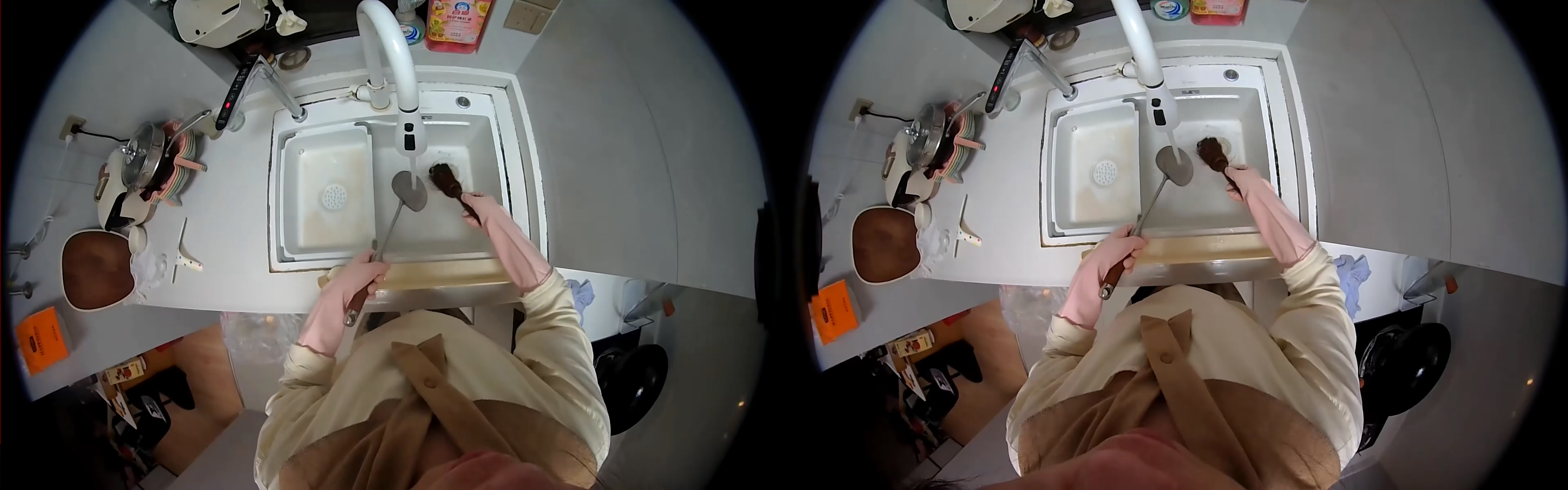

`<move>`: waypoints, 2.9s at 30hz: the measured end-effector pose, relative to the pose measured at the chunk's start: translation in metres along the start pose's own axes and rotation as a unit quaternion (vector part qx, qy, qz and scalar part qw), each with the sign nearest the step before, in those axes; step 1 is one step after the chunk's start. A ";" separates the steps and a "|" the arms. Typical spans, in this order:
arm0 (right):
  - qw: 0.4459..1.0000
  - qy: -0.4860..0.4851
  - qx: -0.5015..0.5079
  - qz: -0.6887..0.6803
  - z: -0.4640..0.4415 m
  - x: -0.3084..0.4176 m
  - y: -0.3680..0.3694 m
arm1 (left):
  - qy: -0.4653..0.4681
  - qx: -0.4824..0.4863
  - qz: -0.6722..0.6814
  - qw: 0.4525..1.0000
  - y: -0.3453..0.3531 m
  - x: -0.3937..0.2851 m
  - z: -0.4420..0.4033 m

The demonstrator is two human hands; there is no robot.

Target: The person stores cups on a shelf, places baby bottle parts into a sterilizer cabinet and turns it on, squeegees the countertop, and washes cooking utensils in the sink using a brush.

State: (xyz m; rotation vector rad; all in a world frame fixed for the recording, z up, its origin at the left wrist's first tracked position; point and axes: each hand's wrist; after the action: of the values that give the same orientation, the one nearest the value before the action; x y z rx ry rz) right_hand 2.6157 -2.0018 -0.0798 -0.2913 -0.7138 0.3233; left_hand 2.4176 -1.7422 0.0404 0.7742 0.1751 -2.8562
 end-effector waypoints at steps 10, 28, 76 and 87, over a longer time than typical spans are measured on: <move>0.888 -0.305 -0.068 0.336 0.104 0.044 -0.048 | 0.005 0.010 0.014 1.000 -0.006 -0.002 0.003; 0.820 -0.312 -0.086 0.473 0.093 0.039 0.010 | 0.004 -0.019 0.004 1.000 -0.001 -0.005 -0.001; 0.982 0.037 0.169 -0.081 0.044 -0.027 -0.008 | 0.144 -0.035 -0.105 0.983 0.002 0.012 -0.013; 0.979 -0.174 -0.066 0.087 0.047 -0.018 0.004 | 0.115 -0.050 -0.119 0.985 -0.014 0.013 0.004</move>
State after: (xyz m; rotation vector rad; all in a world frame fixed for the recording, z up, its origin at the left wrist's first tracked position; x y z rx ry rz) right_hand 2.5702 -1.9985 -0.0580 -0.4296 -1.0594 0.5016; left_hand 2.4020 -1.7305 0.0381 1.1304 0.4668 -2.9385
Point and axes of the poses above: each hand's wrist, its own z-axis away from the middle knuckle, its own y-axis out of the palm, x = y × z, and after that the axes turned 14 degrees about -x, right-handed
